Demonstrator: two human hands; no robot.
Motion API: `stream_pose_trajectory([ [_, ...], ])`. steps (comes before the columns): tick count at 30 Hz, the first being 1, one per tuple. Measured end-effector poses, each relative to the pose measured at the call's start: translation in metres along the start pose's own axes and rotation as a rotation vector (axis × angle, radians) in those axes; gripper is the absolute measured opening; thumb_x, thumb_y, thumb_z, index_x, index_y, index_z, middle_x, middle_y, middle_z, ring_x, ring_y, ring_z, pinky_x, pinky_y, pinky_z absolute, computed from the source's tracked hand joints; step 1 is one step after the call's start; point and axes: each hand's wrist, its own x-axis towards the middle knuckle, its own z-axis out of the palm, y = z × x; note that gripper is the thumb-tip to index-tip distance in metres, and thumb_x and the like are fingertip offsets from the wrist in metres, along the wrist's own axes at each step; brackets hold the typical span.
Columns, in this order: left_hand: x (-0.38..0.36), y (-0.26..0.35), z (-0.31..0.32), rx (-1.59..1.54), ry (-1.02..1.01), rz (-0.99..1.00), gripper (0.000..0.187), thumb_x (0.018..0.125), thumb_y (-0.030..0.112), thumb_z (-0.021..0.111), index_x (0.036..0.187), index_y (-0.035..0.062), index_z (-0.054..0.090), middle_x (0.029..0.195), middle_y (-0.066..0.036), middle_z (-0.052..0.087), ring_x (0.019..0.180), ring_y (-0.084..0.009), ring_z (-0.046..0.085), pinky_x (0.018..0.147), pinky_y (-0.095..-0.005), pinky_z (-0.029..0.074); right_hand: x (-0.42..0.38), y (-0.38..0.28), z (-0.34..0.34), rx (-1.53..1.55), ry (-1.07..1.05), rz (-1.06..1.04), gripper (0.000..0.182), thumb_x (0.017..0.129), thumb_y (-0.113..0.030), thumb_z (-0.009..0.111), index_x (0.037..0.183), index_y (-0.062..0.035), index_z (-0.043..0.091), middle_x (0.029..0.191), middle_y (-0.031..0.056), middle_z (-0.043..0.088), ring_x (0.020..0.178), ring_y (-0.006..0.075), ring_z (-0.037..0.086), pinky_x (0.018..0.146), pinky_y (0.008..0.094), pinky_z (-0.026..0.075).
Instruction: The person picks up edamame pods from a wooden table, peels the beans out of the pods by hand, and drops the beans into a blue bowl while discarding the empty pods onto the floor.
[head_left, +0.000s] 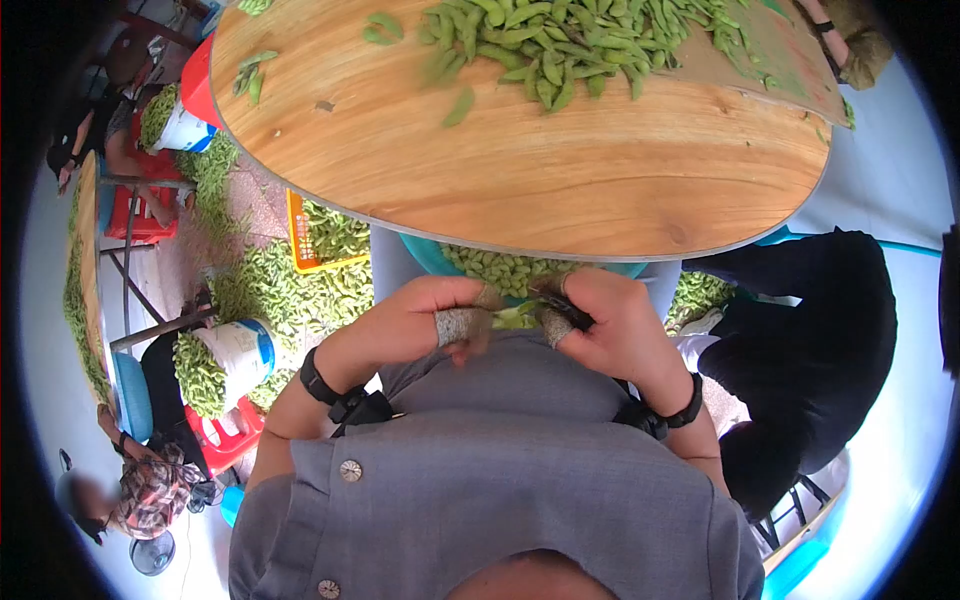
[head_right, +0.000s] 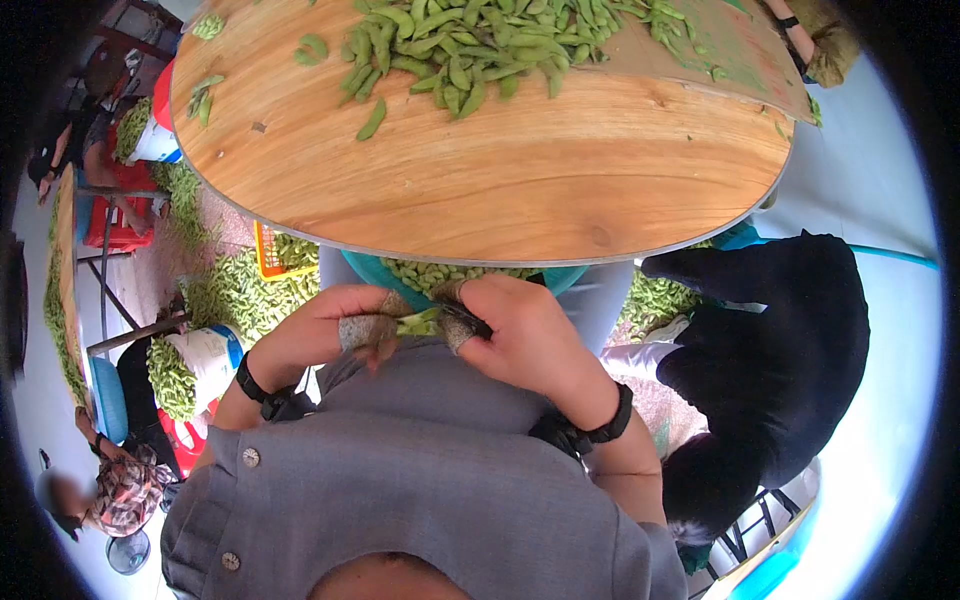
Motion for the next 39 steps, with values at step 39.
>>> stream_pose_trajectory([
  [39, 0.017, 0.025, 0.025, 0.385, 0.525, 0.372, 0.044, 0.086, -0.002, 0.049, 0.128, 0.0017, 0.037, 0.093, -0.011, 0.061, 0.084, -0.0217, 0.062, 0.073, -0.0296, 0.046, 0.007, -0.013, 0.001, -0.096, 0.406, 0.134, 0.018, 0.082, -0.012, 0.066, 0.096, -0.002, 0.061, 0.08, 0.0114, 0.065, 0.076, 0.0158, 0.065, 0.064, 0.0311, 0.05],
])
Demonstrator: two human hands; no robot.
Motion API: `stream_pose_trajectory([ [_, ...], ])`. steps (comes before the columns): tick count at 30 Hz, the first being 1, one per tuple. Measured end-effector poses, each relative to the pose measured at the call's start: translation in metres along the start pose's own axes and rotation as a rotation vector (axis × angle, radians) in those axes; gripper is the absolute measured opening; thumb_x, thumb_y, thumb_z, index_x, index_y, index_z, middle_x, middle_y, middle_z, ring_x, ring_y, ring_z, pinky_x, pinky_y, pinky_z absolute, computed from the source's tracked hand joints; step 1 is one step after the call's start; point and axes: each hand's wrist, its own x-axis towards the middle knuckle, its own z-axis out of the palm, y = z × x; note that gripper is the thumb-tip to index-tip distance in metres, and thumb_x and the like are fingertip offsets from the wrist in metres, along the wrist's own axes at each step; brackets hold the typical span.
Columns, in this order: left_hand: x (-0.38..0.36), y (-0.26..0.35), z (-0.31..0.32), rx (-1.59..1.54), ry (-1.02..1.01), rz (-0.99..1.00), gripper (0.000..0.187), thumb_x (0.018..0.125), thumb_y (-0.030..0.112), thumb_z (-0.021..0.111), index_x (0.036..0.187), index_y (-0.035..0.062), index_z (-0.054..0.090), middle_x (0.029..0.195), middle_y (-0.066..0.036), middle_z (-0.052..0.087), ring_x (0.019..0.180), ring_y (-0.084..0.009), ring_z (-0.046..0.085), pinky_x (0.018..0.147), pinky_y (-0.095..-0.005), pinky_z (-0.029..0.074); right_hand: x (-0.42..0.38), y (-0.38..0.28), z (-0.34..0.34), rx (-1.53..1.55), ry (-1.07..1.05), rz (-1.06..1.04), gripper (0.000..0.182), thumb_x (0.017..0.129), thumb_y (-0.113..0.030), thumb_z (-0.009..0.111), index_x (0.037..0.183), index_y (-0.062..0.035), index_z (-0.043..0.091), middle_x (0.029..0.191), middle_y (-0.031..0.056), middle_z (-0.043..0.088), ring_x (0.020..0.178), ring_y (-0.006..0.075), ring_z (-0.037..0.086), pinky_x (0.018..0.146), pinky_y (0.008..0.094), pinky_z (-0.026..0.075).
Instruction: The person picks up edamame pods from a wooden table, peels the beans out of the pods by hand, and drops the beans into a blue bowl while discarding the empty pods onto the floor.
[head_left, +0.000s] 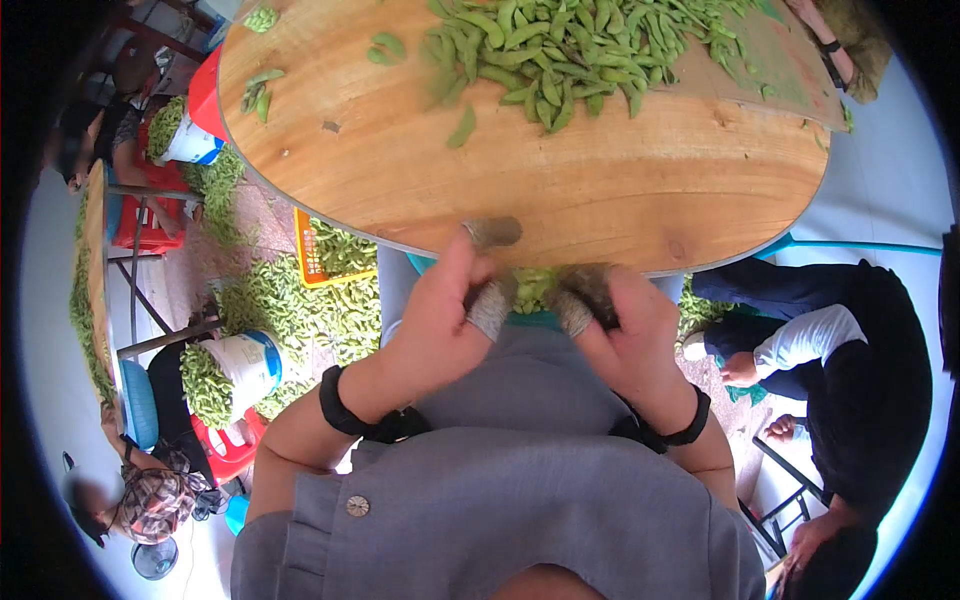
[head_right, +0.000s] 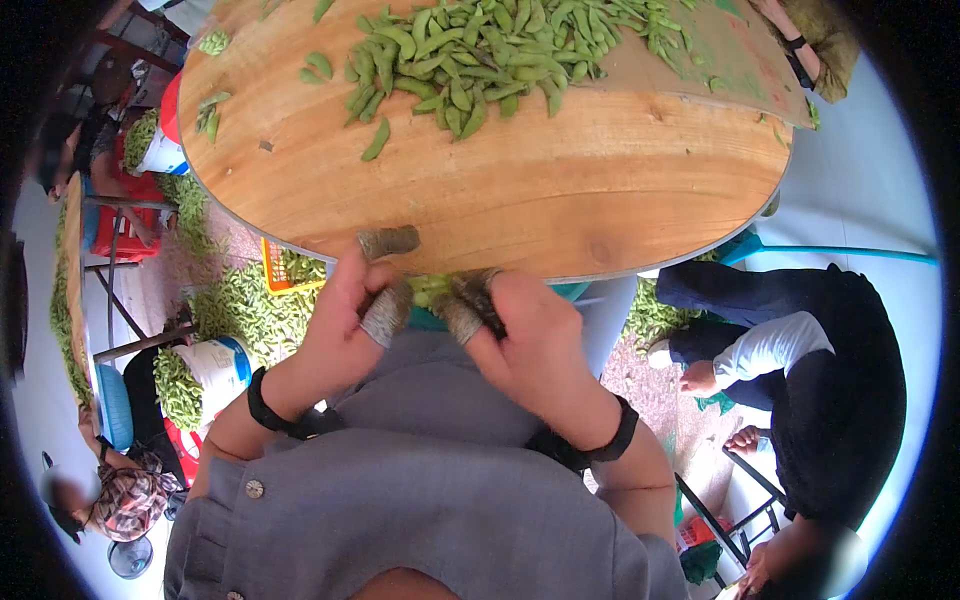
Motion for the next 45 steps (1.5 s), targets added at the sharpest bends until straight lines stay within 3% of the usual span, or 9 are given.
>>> stream_pose_trajectory([
  [2, -0.001, 0.006, 0.001, 0.125, -0.004, 0.034, 0.046, 0.085, -0.002, 0.05, 0.128, 0.0014, 0.036, 0.091, -0.013, 0.062, 0.086, -0.0246, 0.063, 0.075, -0.0292, 0.046, 0.005, 0.001, 0.001, 0.191, -0.16, -0.045, 0.019, 0.081, -0.011, 0.066, 0.096, -0.0007, 0.061, 0.079, 0.012, 0.066, 0.073, 0.0156, 0.067, 0.06, 0.0296, 0.051],
  [7, 0.0, 0.002, 0.005, 0.006, -0.11, 0.166, 0.043, 0.087, 0.0, 0.052, 0.125, -0.0018, 0.034, 0.09, -0.015, 0.063, 0.09, -0.0294, 0.063, 0.076, -0.0309, 0.047, 0.006, -0.005, -0.003, 0.786, -0.391, 0.543, 0.017, 0.08, -0.006, 0.064, 0.095, 0.0006, 0.06, 0.073, 0.0107, 0.066, 0.054, 0.0074, 0.061, 0.05, 0.0244, 0.049],
  [10, -0.004, 0.005, 0.004, -0.083, -0.145, 0.139, 0.04, 0.086, 0.003, 0.054, 0.123, -0.002, 0.039, 0.092, -0.016, 0.063, 0.091, -0.03, 0.063, 0.077, -0.0317, 0.047, 0.004, 0.0, -0.001, 0.758, -0.468, 0.485, 0.017, 0.078, -0.005, 0.063, 0.093, 0.0, 0.059, 0.072, 0.0106, 0.064, 0.059, 0.0158, 0.063, 0.055, 0.0274, 0.051],
  [12, -0.012, 0.013, -0.007, 0.198, -0.067, 0.156, 0.033, 0.083, 0.002, 0.057, 0.115, -0.0002, 0.049, 0.089, -0.017, 0.062, 0.091, -0.0322, 0.063, 0.075, -0.0338, 0.049, 0.004, 0.0, -0.001, 0.126, -0.367, -0.058, 0.018, 0.074, -0.008, 0.064, 0.09, -0.0006, 0.058, 0.074, 0.0125, 0.061, 0.068, 0.0287, 0.063, 0.062, 0.034, 0.052],
  [15, -0.025, 0.021, -0.028, 0.299, 0.087, 0.035, 0.028, 0.08, 0.002, 0.058, 0.108, 0.0013, 0.055, 0.091, -0.019, 0.061, 0.091, -0.0349, 0.062, 0.073, -0.0364, 0.05, 0.0, 0.001, -0.002, 0.04, -0.31, -0.151, 0.021, 0.072, -0.012, 0.067, 0.087, -0.0016, 0.058, 0.078, 0.0153, 0.058, 0.076, 0.0379, 0.059, 0.069, 0.0404, 0.052],
  [22, -0.068, -0.013, -0.08, 0.913, 0.173, -0.141, 0.042, 0.076, -0.003, 0.055, 0.117, 0.0045, 0.055, 0.109, -0.023, 0.057, 0.091, -0.0385, 0.06, 0.075, -0.0409, 0.051, -0.018, 0.013, -0.007, -0.094, -0.534, -0.043, 0.019, 0.077, -0.016, 0.064, 0.088, -0.0016, 0.059, 0.084, 0.0185, 0.06, 0.08, 0.0358, 0.06, 0.069, 0.0429, 0.05],
  [25, -0.077, -0.028, -0.073, 1.369, 0.27, -0.09, 0.047, 0.076, -0.002, 0.057, 0.122, 0.0048, 0.054, 0.136, -0.031, 0.035, 0.103, -0.0466, 0.052, 0.085, -0.046, 0.048, -0.03, 0.034, 0.013, -0.156, -0.622, 0.037, 0.024, 0.08, -0.023, 0.06, 0.091, -0.0017, 0.059, 0.088, 0.0201, 0.063, 0.085, 0.0376, 0.061, 0.073, 0.0445, 0.05],
  [31, -0.094, -0.066, -0.033, 0.746, -0.161, -0.194, 0.033, 0.083, 0.008, 0.058, 0.114, 0.0018, 0.05, 0.094, -0.024, 0.06, 0.091, -0.0424, 0.057, 0.079, -0.0464, 0.047, -0.034, 0.037, 0.018, -0.212, -0.771, 0.087, 0.031, 0.083, -0.03, 0.059, 0.092, -0.0004, 0.058, 0.084, 0.0232, 0.064, 0.079, 0.0414, 0.061, 0.071, 0.0476, 0.05],
  [45, -0.082, -0.092, -0.014, 0.858, -0.049, -0.277, 0.045, 0.075, 0.0, 0.053, 0.119, 0.0, 0.045, 0.079, -0.026, 0.062, 0.072, -0.0422, 0.062, 0.065, -0.0489, 0.05, -0.052, 0.048, 0.038, -0.186, -0.387, -0.044, 0.023, 0.078, -0.022, 0.06, 0.086, -0.0018, 0.051, 0.077, 0.02, 0.061, 0.072, 0.0375, 0.062, 0.064, 0.0459, 0.051],
])
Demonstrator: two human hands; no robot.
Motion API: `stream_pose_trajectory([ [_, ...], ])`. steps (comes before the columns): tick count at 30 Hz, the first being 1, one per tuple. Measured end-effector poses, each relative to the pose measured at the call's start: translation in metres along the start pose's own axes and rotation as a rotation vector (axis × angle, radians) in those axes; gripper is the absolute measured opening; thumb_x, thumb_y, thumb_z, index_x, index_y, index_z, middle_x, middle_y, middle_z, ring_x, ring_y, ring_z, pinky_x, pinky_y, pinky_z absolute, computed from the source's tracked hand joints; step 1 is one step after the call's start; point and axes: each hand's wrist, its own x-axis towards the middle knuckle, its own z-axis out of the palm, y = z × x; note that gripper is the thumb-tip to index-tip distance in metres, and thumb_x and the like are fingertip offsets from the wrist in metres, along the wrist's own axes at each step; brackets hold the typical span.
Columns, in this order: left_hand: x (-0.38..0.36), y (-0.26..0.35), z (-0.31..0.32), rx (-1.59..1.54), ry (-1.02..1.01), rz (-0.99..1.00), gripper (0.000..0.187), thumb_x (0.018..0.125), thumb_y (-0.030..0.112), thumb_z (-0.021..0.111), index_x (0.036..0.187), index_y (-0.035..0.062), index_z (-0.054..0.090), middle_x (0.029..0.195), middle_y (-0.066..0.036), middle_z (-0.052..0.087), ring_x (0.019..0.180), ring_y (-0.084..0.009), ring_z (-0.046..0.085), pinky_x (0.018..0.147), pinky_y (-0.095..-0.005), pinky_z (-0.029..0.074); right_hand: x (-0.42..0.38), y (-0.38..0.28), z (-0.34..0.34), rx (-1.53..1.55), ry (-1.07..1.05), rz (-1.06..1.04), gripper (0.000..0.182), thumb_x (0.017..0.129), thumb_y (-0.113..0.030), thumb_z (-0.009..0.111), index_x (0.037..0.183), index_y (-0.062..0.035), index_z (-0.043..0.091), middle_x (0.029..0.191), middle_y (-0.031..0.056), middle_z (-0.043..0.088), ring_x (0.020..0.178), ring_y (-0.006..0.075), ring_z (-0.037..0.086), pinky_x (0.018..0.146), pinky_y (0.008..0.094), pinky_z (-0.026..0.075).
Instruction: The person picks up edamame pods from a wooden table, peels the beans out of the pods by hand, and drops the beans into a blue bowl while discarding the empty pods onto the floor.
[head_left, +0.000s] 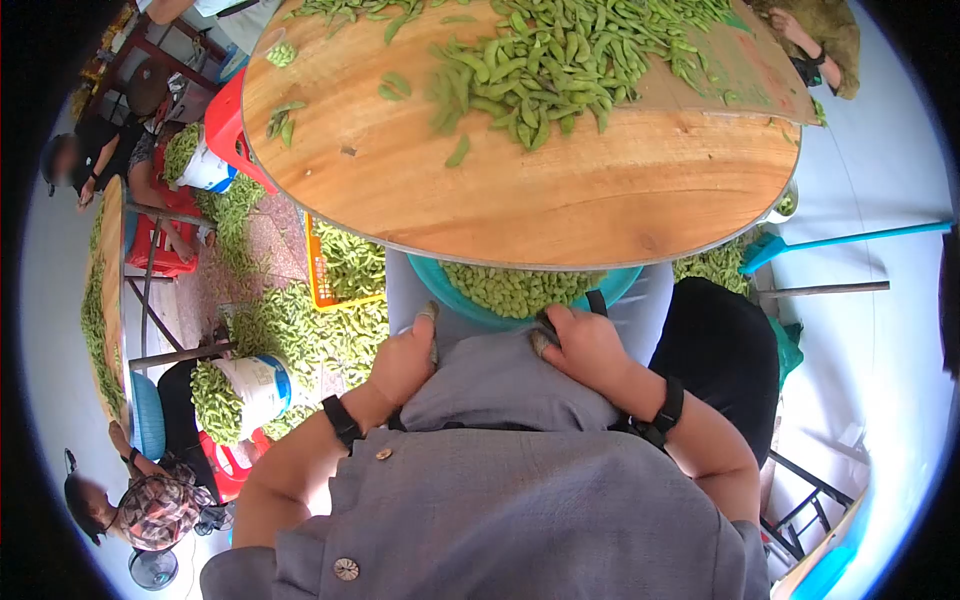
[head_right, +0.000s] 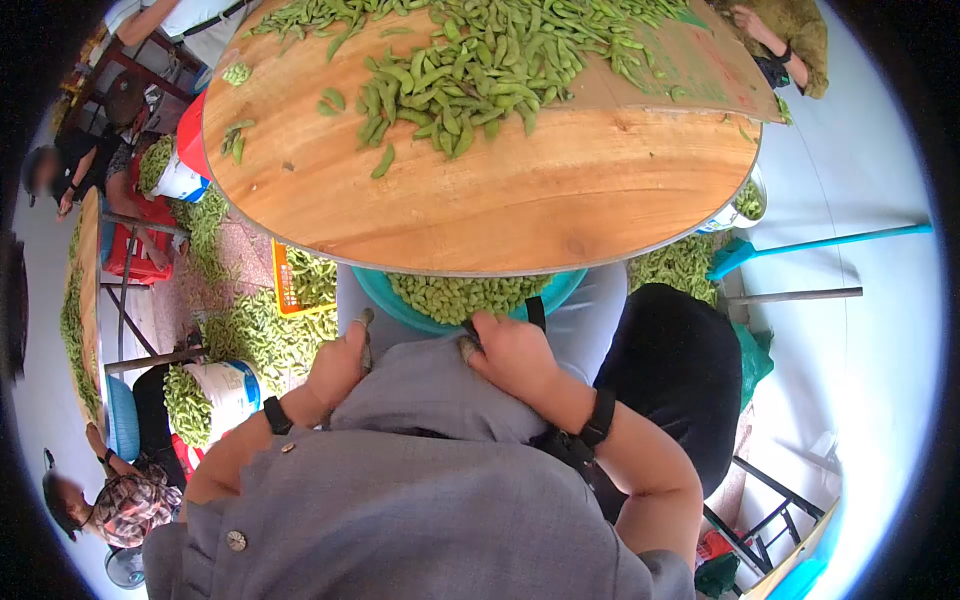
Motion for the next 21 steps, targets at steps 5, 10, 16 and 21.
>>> stream_pose_trajectory([
  [5, 0.019, -0.016, 0.015, 0.278, 0.11, 0.233, 0.043, 0.079, 0.005, 0.049, 0.12, -0.0044, 0.043, 0.071, -0.02, 0.064, 0.062, -0.0364, 0.064, 0.054, -0.0459, 0.052, 0.019, 0.005, 0.005, -0.257, 0.124, -0.136, 0.013, 0.077, -0.013, 0.055, 0.084, -0.0042, 0.05, 0.071, 0.0155, 0.06, 0.063, 0.032, 0.063, 0.053, 0.0426, 0.051],
  [10, 0.034, -0.006, 0.024, 0.348, 0.081, 0.224, 0.033, 0.082, 0.007, 0.045, 0.114, -0.0033, 0.047, 0.071, -0.017, 0.065, 0.064, -0.0346, 0.065, 0.055, -0.0451, 0.052, 0.028, 0.028, 0.005, -0.41, 0.126, -0.243, 0.011, 0.078, -0.014, 0.055, 0.084, -0.005, 0.051, 0.072, 0.0138, 0.06, 0.059, 0.0294, 0.063, 0.048, 0.0408, 0.05],
  [16, 0.031, -0.001, 0.017, 0.077, -0.027, 0.238, 0.037, 0.083, 0.007, 0.05, 0.12, 0.002, 0.047, 0.081, -0.022, 0.064, 0.072, -0.0414, 0.063, 0.062, -0.0483, 0.05, 0.008, 0.027, 0.001, -0.259, -0.017, -0.119, 0.015, 0.076, -0.015, 0.057, 0.085, -0.004, 0.052, 0.078, 0.0166, 0.062, 0.068, 0.0343, 0.064, 0.057, 0.0449, 0.051],
  [21, 0.036, 0.037, -0.005, -0.382, -0.02, 0.403, 0.029, 0.088, 0.012, 0.052, 0.116, 0.004, 0.049, 0.09, -0.019, 0.064, 0.083, -0.0441, 0.06, 0.066, -0.0492, 0.049, 0.015, 0.023, -0.001, -0.189, 0.091, -0.048, 0.018, 0.079, -0.019, 0.057, 0.087, -0.0034, 0.053, 0.078, 0.0176, 0.062, 0.072, 0.0358, 0.063, 0.062, 0.0455, 0.052],
])
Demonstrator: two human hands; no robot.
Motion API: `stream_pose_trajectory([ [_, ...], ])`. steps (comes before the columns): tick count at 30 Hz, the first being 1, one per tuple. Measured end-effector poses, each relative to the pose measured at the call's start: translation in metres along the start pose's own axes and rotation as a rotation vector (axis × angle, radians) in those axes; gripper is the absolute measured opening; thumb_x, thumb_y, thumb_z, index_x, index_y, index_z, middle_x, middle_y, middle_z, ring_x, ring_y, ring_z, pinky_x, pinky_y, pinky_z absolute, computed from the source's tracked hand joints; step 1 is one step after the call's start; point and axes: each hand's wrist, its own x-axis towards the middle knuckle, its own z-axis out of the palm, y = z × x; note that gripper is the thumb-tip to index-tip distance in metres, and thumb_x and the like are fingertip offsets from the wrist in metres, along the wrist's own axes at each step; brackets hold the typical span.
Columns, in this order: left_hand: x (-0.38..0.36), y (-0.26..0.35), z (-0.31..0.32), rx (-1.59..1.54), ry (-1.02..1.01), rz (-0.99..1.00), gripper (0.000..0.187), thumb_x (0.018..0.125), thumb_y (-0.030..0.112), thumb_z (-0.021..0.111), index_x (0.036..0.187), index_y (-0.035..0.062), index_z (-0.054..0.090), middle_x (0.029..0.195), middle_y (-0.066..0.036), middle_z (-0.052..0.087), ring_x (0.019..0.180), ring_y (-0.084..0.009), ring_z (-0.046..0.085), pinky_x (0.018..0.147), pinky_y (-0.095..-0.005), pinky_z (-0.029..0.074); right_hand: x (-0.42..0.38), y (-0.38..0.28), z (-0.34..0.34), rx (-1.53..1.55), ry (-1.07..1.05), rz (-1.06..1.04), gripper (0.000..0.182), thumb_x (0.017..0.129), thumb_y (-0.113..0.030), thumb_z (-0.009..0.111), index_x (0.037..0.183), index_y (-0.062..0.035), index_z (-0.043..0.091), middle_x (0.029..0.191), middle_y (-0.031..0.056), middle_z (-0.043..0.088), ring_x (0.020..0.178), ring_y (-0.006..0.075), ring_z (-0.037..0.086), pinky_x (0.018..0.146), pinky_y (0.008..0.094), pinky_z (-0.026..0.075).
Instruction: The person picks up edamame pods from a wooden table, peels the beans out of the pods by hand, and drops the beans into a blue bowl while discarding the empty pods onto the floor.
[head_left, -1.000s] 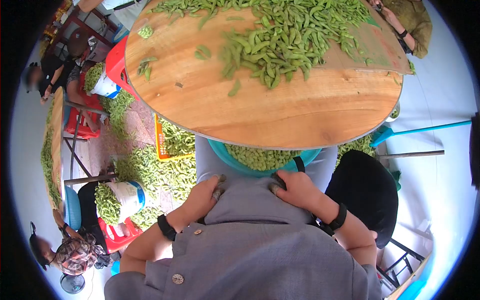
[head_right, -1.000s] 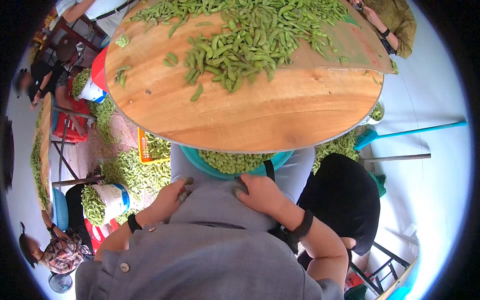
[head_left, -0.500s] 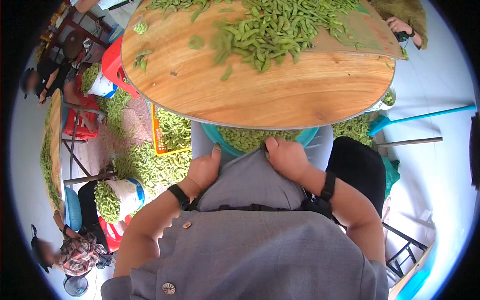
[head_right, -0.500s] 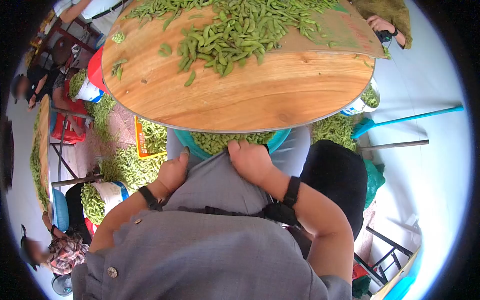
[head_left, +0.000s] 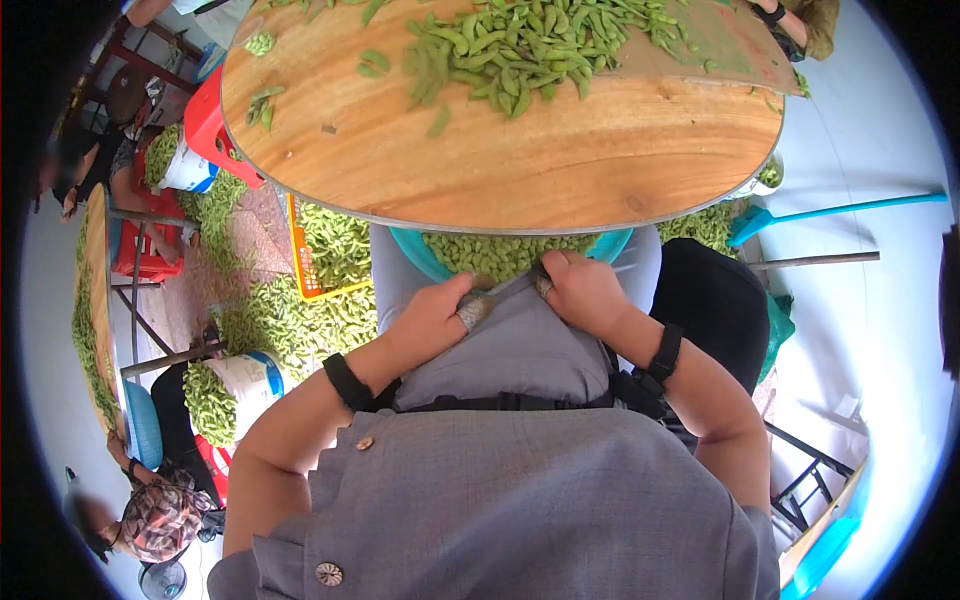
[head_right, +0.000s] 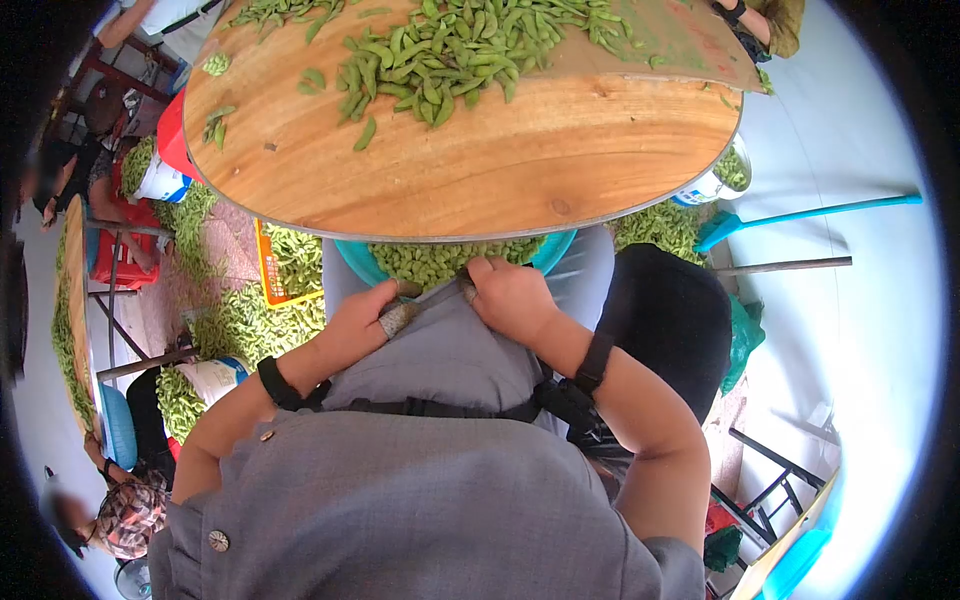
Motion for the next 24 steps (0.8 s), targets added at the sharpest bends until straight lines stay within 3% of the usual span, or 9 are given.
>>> stream_pose_trajectory([
  [2, 0.001, 0.006, -0.001, 0.088, 0.041, 0.022, 0.026, 0.081, 0.006, 0.051, 0.107, 0.0028, 0.048, 0.083, -0.024, 0.061, 0.083, -0.0422, 0.061, 0.067, -0.0494, 0.048, -0.002, -0.006, -0.008, 0.046, 0.023, -0.016, 0.019, 0.08, -0.021, 0.057, 0.086, -0.0029, 0.054, 0.077, 0.0183, 0.062, 0.073, 0.0364, 0.063, 0.063, 0.0463, 0.052],
  [4, -0.003, 0.002, -0.003, 0.319, 0.055, -0.01, 0.024, 0.081, 0.008, 0.052, 0.103, 0.0026, 0.049, 0.08, -0.022, 0.061, 0.079, -0.0402, 0.062, 0.064, -0.0473, 0.05, -0.002, -0.014, -0.025, 0.106, -0.282, 0.08, 0.024, 0.082, -0.025, 0.056, 0.085, -0.0019, 0.055, 0.076, 0.0204, 0.063, 0.073, 0.0372, 0.064, 0.065, 0.0471, 0.052],
  [5, -0.005, -0.002, -0.005, 0.554, 0.074, -0.038, 0.021, 0.08, 0.009, 0.052, 0.1, 0.0024, 0.049, 0.077, -0.019, 0.061, 0.075, -0.0383, 0.063, 0.061, -0.0453, 0.051, -0.005, -0.015, -0.023, 0.109, -0.283, 0.08, 0.024, 0.082, -0.025, 0.056, 0.085, -0.0019, 0.055, 0.076, 0.0204, 0.063, 0.073, 0.0372, 0.064, 0.065, 0.0471, 0.052],
  [7, -0.011, -0.025, -0.006, 0.654, 0.058, -0.057, 0.019, 0.081, 0.01, 0.051, 0.098, 0.003, 0.05, 0.075, -0.017, 0.061, 0.07, -0.0355, 0.063, 0.058, -0.0436, 0.052, -0.01, -0.014, -0.015, 0.105, -0.449, -0.023, 0.029, 0.083, -0.031, 0.056, 0.083, -0.0014, 0.056, 0.074, 0.0215, 0.063, 0.071, 0.0377, 0.064, 0.064, 0.0484, 0.051],
  [12, 0.018, -0.037, 0.001, 0.829, 0.14, 0.052, 0.014, 0.082, 0.011, 0.048, 0.094, 0.0045, 0.05, 0.071, -0.013, 0.062, 0.06, -0.0307, 0.064, 0.052, -0.0415, 0.052, -0.006, -0.011, -0.007, -0.144, -0.344, -0.004, 0.021, 0.081, -0.022, 0.055, 0.082, -0.0018, 0.056, 0.074, 0.0181, 0.065, 0.068, 0.0355, 0.065, 0.059, 0.0467, 0.052],
  [18, 0.066, -0.041, 0.025, 0.975, -0.04, 0.129, 0.015, 0.085, 0.015, 0.046, 0.092, 0.0031, 0.052, 0.077, -0.015, 0.064, 0.065, -0.0309, 0.066, 0.053, -0.0427, 0.052, 0.002, 0.022, -0.005, -0.322, -0.17, 0.081, 0.011, 0.078, -0.012, 0.053, 0.082, -0.0022, 0.057, 0.075, 0.0159, 0.066, 0.069, 0.0315, 0.067, 0.056, 0.0436, 0.053],
  [21, 0.087, -0.064, 0.036, 0.914, 0.0, 0.132, 0.016, 0.086, 0.017, 0.046, 0.092, 0.0039, 0.053, 0.079, -0.017, 0.065, 0.07, -0.0315, 0.067, 0.055, -0.0434, 0.053, -0.002, 0.022, 0.005, -0.323, -0.234, 0.092, 0.014, 0.078, -0.013, 0.054, 0.085, -0.0024, 0.058, 0.076, 0.0162, 0.066, 0.07, 0.0323, 0.067, 0.057, 0.044, 0.053],
  [23, 0.081, -0.077, 0.036, 0.999, 0.245, 0.331, 0.016, 0.086, 0.016, 0.045, 0.094, 0.005, 0.053, 0.079, -0.017, 0.064, 0.073, -0.033, 0.066, 0.056, -0.0428, 0.053, -0.007, 0.016, 0.01, -0.303, -0.294, 0.074, 0.016, 0.077, -0.014, 0.054, 0.086, -0.0025, 0.058, 0.076, 0.0163, 0.066, 0.071, 0.0331, 0.067, 0.058, 0.0444, 0.053],
  [24, 0.079, -0.075, 0.029, 1.009, 0.246, 0.321, 0.016, 0.086, 0.016, 0.045, 0.094, 0.005, 0.053, 0.079, -0.017, 0.064, 0.073, -0.033, 0.066, 0.056, -0.0428, 0.053, 0.0, 0.014, 0.007, -0.262, -0.307, 0.097, 0.016, 0.077, -0.016, 0.055, 0.086, -0.0033, 0.058, 0.077, 0.0165, 0.066, 0.072, 0.0339, 0.066, 0.06, 0.046, 0.053],
])
